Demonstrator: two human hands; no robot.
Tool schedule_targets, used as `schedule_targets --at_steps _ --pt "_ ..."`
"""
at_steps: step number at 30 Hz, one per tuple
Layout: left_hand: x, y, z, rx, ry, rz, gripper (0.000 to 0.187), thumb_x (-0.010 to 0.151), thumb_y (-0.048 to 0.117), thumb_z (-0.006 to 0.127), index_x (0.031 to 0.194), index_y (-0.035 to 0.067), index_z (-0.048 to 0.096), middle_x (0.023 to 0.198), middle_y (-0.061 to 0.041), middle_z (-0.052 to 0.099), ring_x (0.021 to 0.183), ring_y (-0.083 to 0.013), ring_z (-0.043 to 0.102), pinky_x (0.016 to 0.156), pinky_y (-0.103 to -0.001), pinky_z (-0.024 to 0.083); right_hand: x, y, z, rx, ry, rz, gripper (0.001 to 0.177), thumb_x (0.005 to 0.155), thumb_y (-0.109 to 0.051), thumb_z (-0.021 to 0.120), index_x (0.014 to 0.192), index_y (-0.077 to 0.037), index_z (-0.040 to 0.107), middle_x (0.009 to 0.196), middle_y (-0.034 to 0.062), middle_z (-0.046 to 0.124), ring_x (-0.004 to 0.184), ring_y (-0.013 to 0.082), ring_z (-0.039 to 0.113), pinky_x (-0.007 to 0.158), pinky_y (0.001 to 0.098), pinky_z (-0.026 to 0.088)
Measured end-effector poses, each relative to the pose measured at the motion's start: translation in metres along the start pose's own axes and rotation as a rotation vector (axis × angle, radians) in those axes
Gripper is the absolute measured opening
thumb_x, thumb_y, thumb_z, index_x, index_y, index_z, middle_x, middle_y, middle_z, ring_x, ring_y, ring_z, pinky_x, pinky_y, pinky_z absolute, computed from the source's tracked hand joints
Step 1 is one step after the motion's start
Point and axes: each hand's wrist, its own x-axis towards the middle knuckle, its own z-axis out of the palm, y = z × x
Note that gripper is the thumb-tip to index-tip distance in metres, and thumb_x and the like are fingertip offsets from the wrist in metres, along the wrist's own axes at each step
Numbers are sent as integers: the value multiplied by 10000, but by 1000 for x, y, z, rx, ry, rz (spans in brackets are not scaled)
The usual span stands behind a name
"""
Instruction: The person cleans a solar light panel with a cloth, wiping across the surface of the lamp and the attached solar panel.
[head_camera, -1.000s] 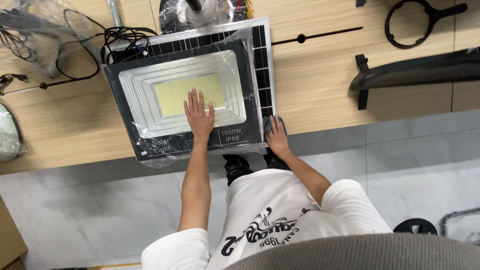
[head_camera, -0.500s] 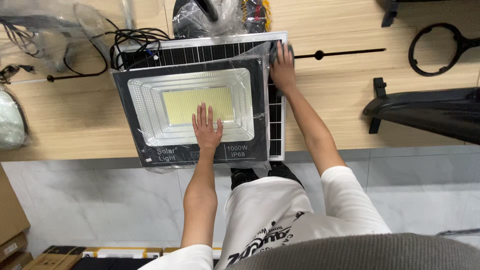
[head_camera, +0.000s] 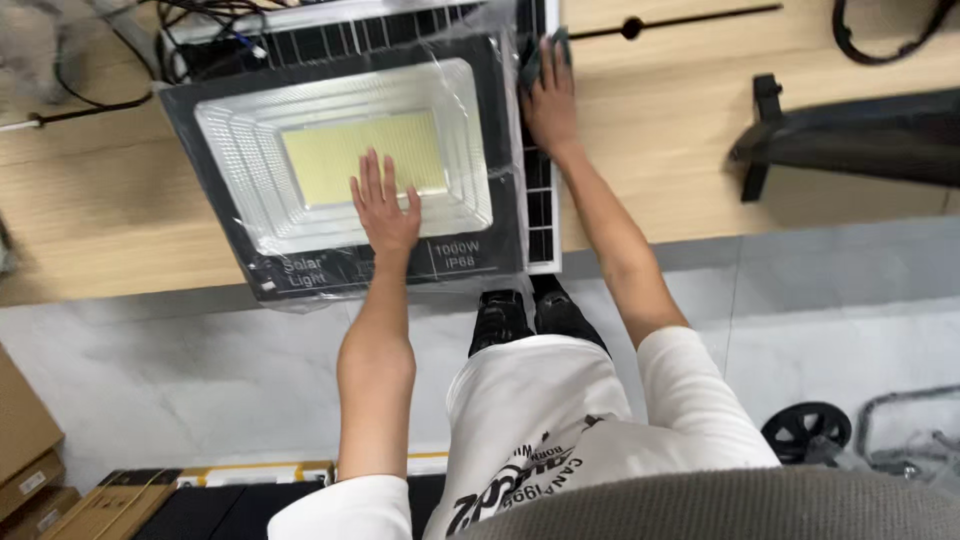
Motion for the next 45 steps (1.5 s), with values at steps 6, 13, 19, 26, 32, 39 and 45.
schedule_targets --at_steps 6,13,19,26,32,39,45 --pt "3 0 -1 -15 57 29 644 1049 276 620 1625 130 371 1708 -107 297 1596 -288 268 1318 -523 187 -130 -44 -17 16 -86 43 580 984 -191 686 1492 21 505 1719 217 195 1574 464 181 1282 541 263" --pt "1 -5 9 -2 97 36 591 1099 280 598 1625 116 385 1708 -92 310 1599 -259 260 1329 -503 180 -282 -90 -30 49 -122 69 488 900 -136 716 1359 4 632 1710 210 193 1567 448 195 1260 537 268" --pt "2 -4 10 -20 124 28 561 1103 288 593 1606 107 423 1700 -90 329 1595 -254 271 1324 -495 195 -352 -121 -23 37 -200 197 459 859 -90 703 1310 -29 644 1718 162 191 1572 411 180 1262 549 246" --pt "3 -4 5 -46 132 27 555 1087 293 603 1578 86 447 1688 -103 337 1586 -268 275 1314 -501 197 -352 -121 -34 65 -174 170 531 884 -67 674 1408 -55 584 1718 128 213 1580 384 193 1275 519 252" --pt "2 -4 6 -23 110 -3 588 1062 310 607 1583 110 421 1694 -87 323 1584 -255 284 1318 -499 202 -297 -102 -43 46 -235 138 532 855 -55 665 1376 -36 557 1716 165 231 1580 399 220 1286 512 265" --pt "0 0 1 -2 74 -3 635 1039 318 594 1600 118 374 1698 -96 303 1576 -256 281 1309 -489 197 -153 -60 -28 -28 -109 54 635 898 -104 683 1504 -1 524 1711 176 221 1565 419 212 1266 520 260" --pt "4 -3 5 -25 45 -28 643 1018 325 591 1591 127 377 1693 -84 320 1574 -250 289 1313 -475 205 -17 -30 2 -161 -10 78 519 972 -169 653 1461 -31 544 1735 163 199 1592 400 183 1265 542 246"
